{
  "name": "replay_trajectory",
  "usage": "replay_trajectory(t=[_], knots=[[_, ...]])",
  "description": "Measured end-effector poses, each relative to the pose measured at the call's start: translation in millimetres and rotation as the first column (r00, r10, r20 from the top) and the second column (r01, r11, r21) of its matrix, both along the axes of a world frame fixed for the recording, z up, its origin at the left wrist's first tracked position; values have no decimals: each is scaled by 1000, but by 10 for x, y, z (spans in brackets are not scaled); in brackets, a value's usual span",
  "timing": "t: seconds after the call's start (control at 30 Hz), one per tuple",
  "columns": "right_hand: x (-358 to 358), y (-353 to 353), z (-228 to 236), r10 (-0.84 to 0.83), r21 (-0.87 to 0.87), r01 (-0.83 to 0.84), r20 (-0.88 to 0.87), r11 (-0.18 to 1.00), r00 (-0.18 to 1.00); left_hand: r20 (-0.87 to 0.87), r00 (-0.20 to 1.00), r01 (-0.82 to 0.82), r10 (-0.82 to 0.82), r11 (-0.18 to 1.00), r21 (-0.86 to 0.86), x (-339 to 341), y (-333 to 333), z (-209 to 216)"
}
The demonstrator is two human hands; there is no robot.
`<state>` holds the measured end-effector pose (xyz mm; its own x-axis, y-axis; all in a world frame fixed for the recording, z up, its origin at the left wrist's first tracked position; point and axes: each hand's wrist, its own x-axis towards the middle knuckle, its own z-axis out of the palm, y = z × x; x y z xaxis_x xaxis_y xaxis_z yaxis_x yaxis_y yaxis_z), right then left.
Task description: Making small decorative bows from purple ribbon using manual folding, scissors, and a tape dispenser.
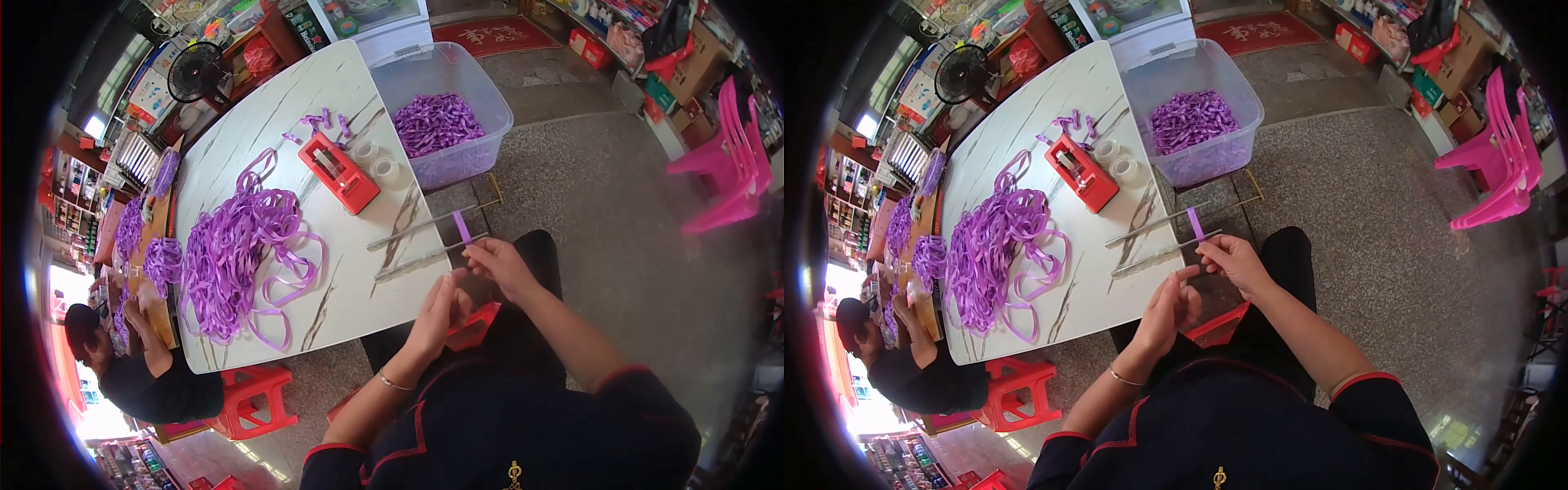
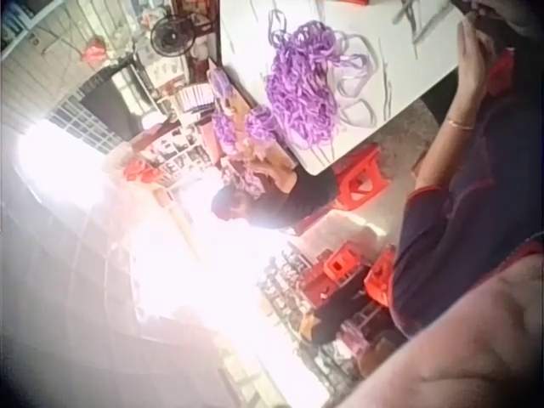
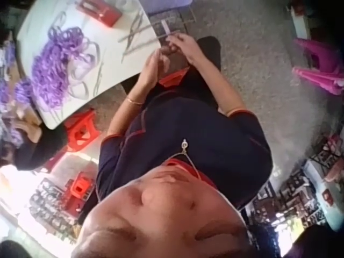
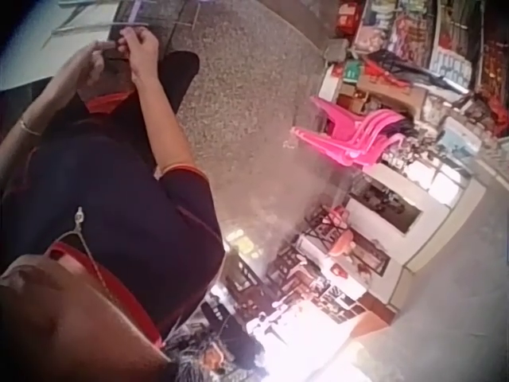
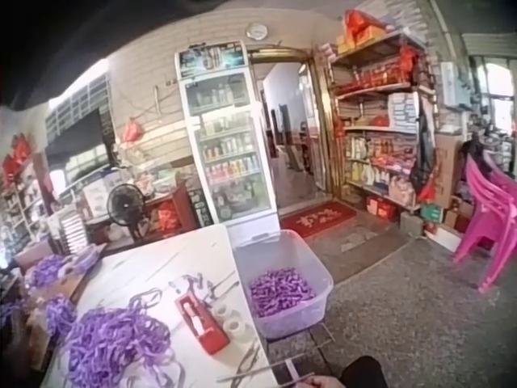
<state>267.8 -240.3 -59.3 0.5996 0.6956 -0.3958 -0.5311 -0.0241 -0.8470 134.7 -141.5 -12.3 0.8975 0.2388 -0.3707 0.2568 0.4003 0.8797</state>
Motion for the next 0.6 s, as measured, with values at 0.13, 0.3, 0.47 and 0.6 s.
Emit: replay_trajectory(t=[0.13,0.3,0.47,0.6], knots=[[29,-9,-8,36,4,-36,41,999,999,9,1000,-6,7,998,-66,40,-81,-70],[29,-12,-13,25,14,-26,59,1000,998,-56,993,-117,103,851,-512,201,-45,54],[23,-7,-15,22,32,-23,52,999,998,-3,996,-54,85,613,-788,278,90,25],[43,-29,-18,18,38,-21,66,999,998,63,996,16,68,542,-840,288,147,-31]])
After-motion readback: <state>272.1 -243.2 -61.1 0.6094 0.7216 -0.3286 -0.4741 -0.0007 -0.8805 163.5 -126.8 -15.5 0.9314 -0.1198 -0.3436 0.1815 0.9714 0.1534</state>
